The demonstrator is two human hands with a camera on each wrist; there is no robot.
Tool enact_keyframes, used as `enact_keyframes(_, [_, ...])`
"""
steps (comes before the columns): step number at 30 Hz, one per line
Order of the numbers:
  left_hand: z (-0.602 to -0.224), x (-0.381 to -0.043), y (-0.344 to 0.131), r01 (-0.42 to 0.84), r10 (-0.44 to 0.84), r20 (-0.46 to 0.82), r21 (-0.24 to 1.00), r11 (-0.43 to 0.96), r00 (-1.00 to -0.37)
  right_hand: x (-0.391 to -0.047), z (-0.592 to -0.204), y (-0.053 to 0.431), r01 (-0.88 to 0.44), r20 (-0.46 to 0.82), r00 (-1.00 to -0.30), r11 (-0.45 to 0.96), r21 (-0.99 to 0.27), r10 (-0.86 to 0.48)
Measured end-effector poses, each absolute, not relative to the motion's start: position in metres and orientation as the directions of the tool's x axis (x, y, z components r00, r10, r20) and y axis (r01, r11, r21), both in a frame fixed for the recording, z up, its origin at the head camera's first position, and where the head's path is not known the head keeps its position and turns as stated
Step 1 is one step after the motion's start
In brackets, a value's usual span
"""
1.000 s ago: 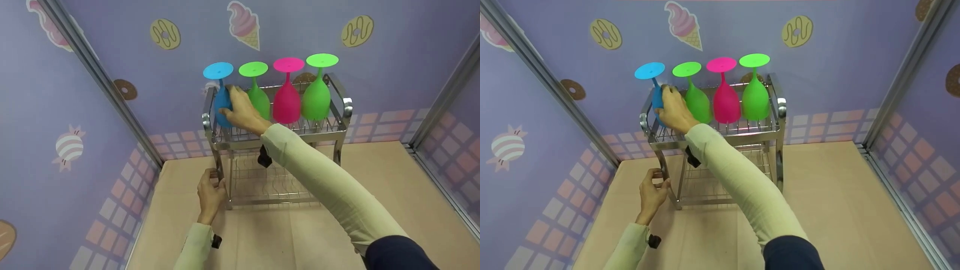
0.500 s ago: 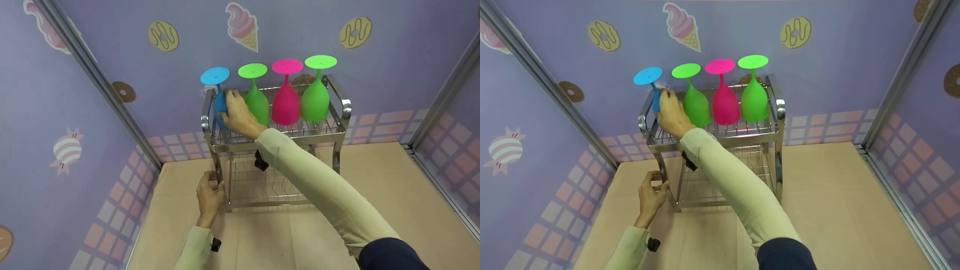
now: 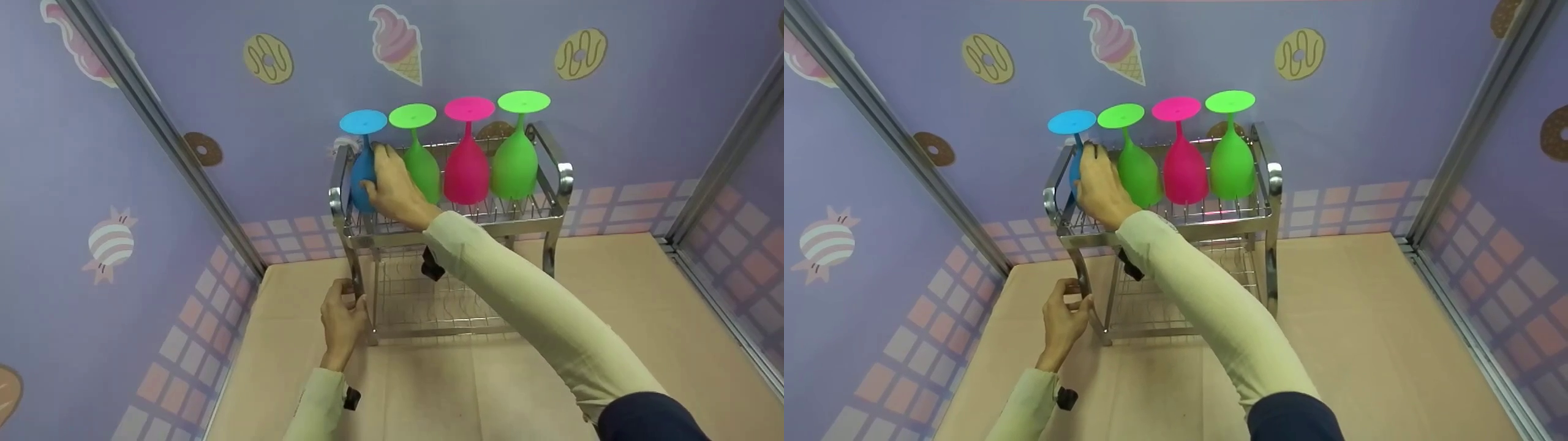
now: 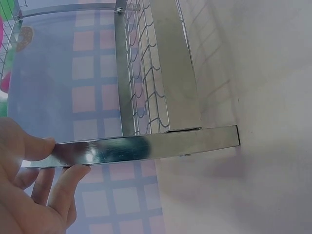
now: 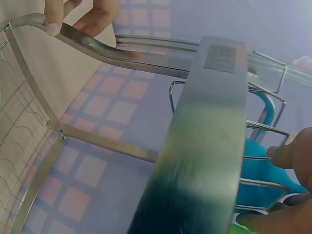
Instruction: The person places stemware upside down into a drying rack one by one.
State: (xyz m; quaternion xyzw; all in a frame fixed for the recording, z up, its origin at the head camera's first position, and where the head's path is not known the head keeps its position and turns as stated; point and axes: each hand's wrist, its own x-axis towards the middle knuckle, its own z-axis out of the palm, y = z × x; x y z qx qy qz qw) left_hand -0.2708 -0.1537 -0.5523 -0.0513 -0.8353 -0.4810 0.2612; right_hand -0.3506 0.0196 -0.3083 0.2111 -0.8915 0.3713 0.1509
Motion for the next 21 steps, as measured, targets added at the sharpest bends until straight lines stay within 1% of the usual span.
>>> enact_keyframes(3, [-0.551,-0.272,-0.156,0.337,-0.161,0.479,0.782,0.524,-0.863,-0.344,-0.305,0.025,-0.489,0.419,-0.867,0.619,-0.614,-0.269])
enact_keyframes(7, [-0.548,-0.272,-0.159,0.315,-0.141,0.437,0.804,0.504,-0.888,-0.333,-0.3,0.04,-0.506,0.428,-0.858,0.604,-0.616,-0.283])
enact_keyframes(14, [-0.532,-0.273,-0.163,0.292,-0.069,0.368,0.827,0.481,-0.927,-0.308,-0.294,0.088,-0.543,0.463,-0.834,0.592,-0.596,-0.299])
enact_keyframes(19, [-0.515,-0.275,-0.168,0.31,-0.012,0.36,0.82,0.481,-0.933,-0.289,-0.299,0.135,-0.611,0.553,-0.777,0.571,-0.548,-0.301])
enact_keyframes(21, [-0.506,-0.274,-0.172,0.318,0.01,0.364,0.8,0.509,-0.931,-0.281,-0.305,0.157,-0.638,0.597,-0.746,0.576,-0.512,-0.296])
